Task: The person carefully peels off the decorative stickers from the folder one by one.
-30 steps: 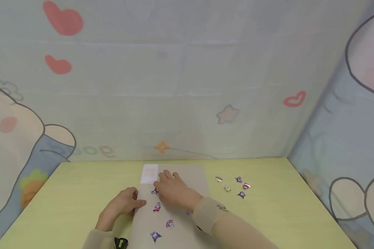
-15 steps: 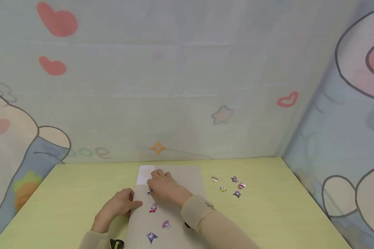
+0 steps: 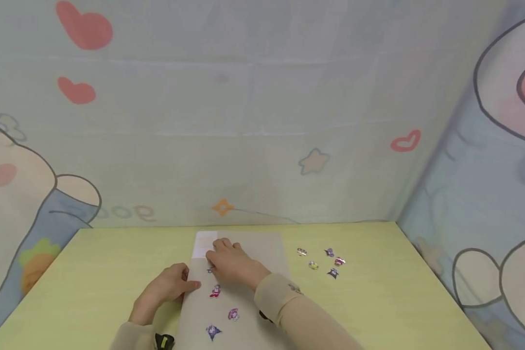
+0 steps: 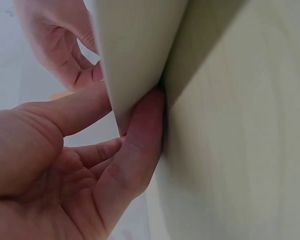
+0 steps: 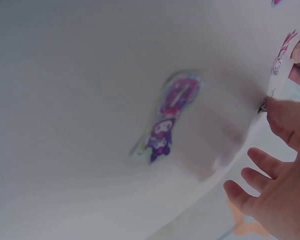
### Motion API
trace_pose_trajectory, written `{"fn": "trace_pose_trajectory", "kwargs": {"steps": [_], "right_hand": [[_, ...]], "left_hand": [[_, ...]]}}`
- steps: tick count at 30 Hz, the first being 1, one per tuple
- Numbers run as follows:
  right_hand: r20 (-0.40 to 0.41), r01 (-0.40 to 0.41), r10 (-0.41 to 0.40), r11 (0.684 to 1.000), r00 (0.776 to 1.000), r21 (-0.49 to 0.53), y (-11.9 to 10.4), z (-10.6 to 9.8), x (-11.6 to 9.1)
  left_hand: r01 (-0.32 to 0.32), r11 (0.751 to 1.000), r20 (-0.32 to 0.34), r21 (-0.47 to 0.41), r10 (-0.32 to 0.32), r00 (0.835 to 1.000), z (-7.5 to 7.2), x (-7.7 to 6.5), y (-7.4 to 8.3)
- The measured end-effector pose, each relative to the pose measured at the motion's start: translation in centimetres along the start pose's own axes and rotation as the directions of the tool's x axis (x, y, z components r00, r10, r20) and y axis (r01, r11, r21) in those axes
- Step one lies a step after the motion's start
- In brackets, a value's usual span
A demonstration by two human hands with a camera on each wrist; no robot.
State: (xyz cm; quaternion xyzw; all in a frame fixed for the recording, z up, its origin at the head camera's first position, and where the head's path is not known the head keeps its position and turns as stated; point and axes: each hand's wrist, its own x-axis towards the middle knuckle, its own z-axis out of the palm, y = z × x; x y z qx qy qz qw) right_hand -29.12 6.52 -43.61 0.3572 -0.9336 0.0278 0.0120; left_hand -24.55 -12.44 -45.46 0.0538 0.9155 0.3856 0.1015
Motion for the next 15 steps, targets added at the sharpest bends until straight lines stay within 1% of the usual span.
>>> {"fn": "trace_pose_trajectory", "kwargs": {"steps": [4,8,12,15], "right_hand": [[-0.011,0.011,-0.011,1.0,1.0,-0.027,0.2,-0.1,-0.4],[-0.018,0.022,-0.023,0.999,1.0,-0.039,0.2,-0.6,-0.9],[-0.032,0.022,-0.026,0.994,0.999,-0.11,-0.1,-1.6,-1.4],[-0.052,0.015,-0.024,0.985,0.998,-0.173,-0.3,-2.6,-2.3]], "left_hand": [[-0.004,1.0,0.007,-0.011,0.004,1.0,0.1,0.1,0.1],[0.002,1.0,0.01,-0.024,-0.002,1.0,0.1,0.0,0.3],[0.019,0.999,0.012,-0.028,-0.019,1.0,-0.1,-0.1,0.2],[0.031,0.999,0.011,-0.032,-0.03,0.999,-0.2,-0.1,0.1]]}}
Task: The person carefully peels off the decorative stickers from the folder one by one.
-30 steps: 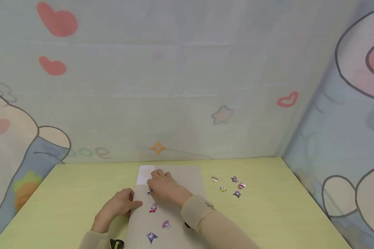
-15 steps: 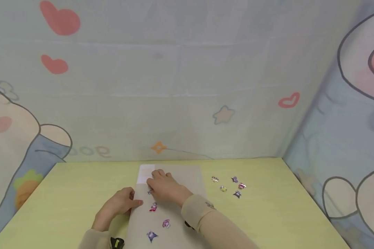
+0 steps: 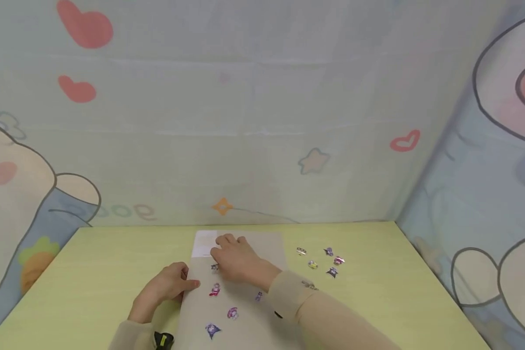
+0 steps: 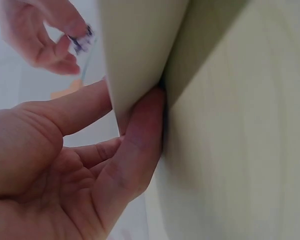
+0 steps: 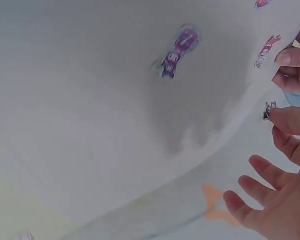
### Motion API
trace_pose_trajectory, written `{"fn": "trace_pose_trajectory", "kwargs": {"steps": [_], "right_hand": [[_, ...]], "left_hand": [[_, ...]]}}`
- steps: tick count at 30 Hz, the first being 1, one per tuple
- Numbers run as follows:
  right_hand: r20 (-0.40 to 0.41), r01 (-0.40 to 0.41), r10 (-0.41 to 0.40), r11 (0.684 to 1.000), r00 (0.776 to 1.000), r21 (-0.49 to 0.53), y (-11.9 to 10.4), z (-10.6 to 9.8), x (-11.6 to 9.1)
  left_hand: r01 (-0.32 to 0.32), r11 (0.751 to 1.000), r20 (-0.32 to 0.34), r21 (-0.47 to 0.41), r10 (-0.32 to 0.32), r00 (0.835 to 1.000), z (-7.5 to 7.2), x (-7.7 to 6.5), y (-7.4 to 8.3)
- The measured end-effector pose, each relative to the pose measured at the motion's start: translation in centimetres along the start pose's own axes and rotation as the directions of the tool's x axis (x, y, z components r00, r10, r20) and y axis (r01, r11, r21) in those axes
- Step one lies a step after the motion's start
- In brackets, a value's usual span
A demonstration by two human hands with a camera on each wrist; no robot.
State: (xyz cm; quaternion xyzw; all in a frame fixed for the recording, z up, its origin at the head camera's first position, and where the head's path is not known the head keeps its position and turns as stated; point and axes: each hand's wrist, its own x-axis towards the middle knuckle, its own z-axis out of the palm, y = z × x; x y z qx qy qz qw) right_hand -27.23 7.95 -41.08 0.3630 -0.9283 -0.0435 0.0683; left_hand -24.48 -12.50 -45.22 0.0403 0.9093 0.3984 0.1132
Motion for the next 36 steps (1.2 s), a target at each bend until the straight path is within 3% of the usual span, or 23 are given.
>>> {"fn": "trace_pose_trajectory", "kwargs": {"steps": [6,11,16,26,31,36], "right_hand": [[-0.073,-0.021,0.019,1.0,0.997,-0.023,1.0,-1.3,-3.1],[-0.15,-0.034,0.036,0.999,0.988,0.021,3.9,-1.2,-7.6],[-0.168,-0.107,0.113,0.993,0.979,0.046,7.0,-0.8,-11.4],[-0.154,-0.23,0.248,0.965,0.956,0.125,12.8,0.5,-17.2],[-0.102,-0.327,0.346,0.93,0.933,0.166,15.2,1.3,-19.3],[0.005,-0.431,0.441,0.876,0.898,0.216,17.1,2.3,-20.8]], "left_hand": [[-0.003,1.0,0.006,-0.018,0.004,1.0,0.2,-0.2,-0.1],[-0.009,1.0,0.012,-0.009,0.009,1.0,0.5,-0.3,0.1],[-0.013,0.999,-0.006,0.029,0.014,1.0,0.2,-0.3,0.3],[0.002,0.999,-0.015,0.036,-0.002,1.0,0.4,-0.2,0.1],[0.002,1.0,-0.005,0.018,-0.002,1.0,0.5,-0.1,0.1],[0.003,1.0,-0.013,0.023,-0.003,1.0,0.5,-0.2,0.1]]}}
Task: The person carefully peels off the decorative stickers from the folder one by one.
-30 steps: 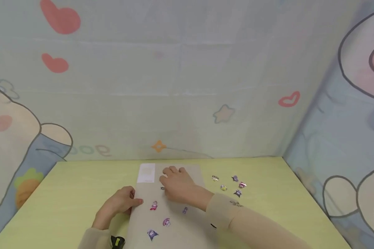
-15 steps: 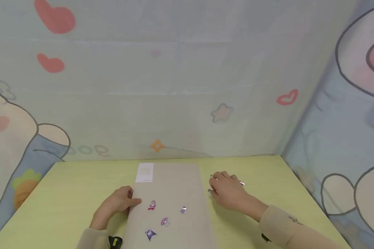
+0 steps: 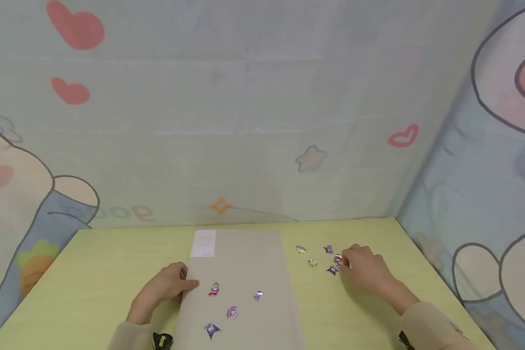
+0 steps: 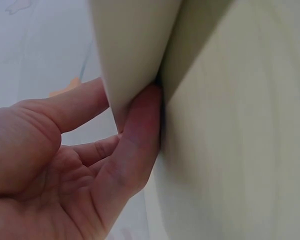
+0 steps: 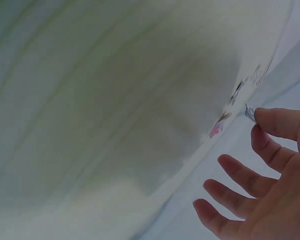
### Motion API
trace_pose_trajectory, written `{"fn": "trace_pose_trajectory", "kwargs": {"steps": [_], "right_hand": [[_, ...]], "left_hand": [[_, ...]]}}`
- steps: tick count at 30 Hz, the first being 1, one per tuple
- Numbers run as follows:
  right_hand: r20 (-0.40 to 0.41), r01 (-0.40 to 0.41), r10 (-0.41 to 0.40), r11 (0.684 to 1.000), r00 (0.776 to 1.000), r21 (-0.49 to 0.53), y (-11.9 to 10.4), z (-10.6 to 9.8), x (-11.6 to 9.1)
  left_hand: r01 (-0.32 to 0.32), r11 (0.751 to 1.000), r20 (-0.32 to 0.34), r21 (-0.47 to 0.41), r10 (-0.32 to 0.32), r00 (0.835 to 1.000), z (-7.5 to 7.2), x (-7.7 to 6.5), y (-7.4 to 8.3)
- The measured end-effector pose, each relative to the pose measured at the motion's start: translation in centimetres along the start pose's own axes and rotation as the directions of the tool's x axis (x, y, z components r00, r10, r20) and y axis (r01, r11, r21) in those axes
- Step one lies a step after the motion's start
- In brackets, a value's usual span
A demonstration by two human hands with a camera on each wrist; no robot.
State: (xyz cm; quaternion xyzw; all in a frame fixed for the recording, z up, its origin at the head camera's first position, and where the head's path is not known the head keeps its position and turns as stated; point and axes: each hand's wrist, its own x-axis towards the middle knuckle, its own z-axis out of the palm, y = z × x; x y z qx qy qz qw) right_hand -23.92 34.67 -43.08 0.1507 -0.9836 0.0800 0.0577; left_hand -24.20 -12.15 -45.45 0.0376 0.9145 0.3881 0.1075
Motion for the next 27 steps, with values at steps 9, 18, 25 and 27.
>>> {"fn": "trace_pose_trajectory", "kwargs": {"steps": [9,18,25,27], "right_hand": [[0.108,-0.064,0.056,0.995,0.993,0.074,1.7,-0.1,-0.1],[0.132,-0.107,0.102,0.993,0.986,0.039,1.5,0.0,0.2],[0.133,-0.13,0.124,0.991,0.983,0.037,1.8,0.1,0.2],[0.132,-0.145,0.139,0.989,0.981,0.035,1.8,0.1,0.1]], "left_hand": [[-0.002,1.0,0.0,0.002,0.002,1.0,-0.2,-0.1,-0.1],[-0.003,0.999,0.007,-0.04,0.004,1.0,-0.1,0.0,0.0],[-0.005,1.0,-0.007,0.017,0.005,1.0,0.0,0.0,0.1],[-0.014,1.0,-0.008,0.028,0.014,1.0,0.1,0.1,0.1]]}}
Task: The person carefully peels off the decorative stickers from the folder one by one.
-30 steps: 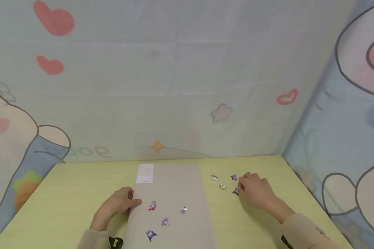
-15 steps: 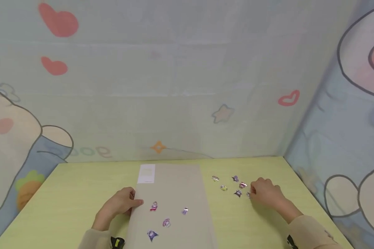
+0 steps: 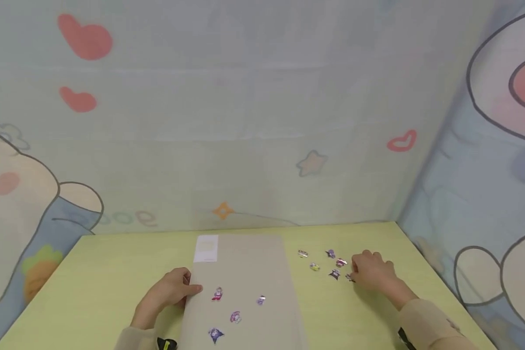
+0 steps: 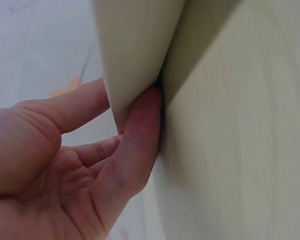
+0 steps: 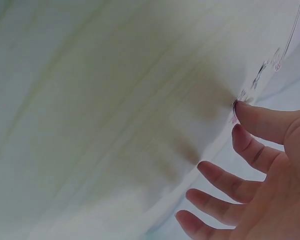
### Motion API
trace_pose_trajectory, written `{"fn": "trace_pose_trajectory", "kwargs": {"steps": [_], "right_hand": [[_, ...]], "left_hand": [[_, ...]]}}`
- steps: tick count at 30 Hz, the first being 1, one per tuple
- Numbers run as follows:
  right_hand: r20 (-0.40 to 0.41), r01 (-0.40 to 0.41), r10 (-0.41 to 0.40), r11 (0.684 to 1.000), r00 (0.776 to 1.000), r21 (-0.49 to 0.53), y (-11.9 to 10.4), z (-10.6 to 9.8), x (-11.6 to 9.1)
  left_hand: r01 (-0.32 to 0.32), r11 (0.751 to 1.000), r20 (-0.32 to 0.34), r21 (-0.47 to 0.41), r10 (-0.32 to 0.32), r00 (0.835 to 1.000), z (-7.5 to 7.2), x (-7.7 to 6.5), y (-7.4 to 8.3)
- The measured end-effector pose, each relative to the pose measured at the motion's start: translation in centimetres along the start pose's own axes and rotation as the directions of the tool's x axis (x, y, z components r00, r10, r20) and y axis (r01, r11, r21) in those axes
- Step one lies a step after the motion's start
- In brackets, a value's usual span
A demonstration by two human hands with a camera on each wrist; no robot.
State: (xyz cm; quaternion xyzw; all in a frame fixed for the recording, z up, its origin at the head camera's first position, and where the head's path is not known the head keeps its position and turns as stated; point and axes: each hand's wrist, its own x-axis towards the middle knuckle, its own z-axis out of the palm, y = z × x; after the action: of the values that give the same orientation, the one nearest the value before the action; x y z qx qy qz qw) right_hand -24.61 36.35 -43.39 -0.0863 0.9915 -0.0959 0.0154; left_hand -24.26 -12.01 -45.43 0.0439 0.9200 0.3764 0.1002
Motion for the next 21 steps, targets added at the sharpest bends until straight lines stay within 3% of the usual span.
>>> {"fn": "trace_pose_trajectory", "kwargs": {"steps": [4,9,15,21], "right_hand": [[-0.019,-0.01,0.009,1.0,1.0,-0.015,-0.2,0.0,0.2],[-0.076,0.047,-0.05,0.998,0.996,-0.05,-1.2,0.2,1.0],[-0.126,0.171,-0.175,0.984,0.976,-0.044,-4.6,0.1,1.5],[-0.112,0.263,-0.268,0.963,0.957,-0.059,-9.2,0.2,1.6]], "left_hand": [[-0.005,1.0,0.006,-0.02,0.005,1.0,-0.1,0.0,0.0],[0.003,0.999,0.009,-0.048,-0.002,1.0,-0.2,-0.1,0.0],[0.002,0.999,0.003,-0.048,-0.002,1.0,-0.1,0.0,-0.2],[-0.002,0.998,0.01,-0.061,0.003,1.0,-0.2,0.0,-0.1]]}}
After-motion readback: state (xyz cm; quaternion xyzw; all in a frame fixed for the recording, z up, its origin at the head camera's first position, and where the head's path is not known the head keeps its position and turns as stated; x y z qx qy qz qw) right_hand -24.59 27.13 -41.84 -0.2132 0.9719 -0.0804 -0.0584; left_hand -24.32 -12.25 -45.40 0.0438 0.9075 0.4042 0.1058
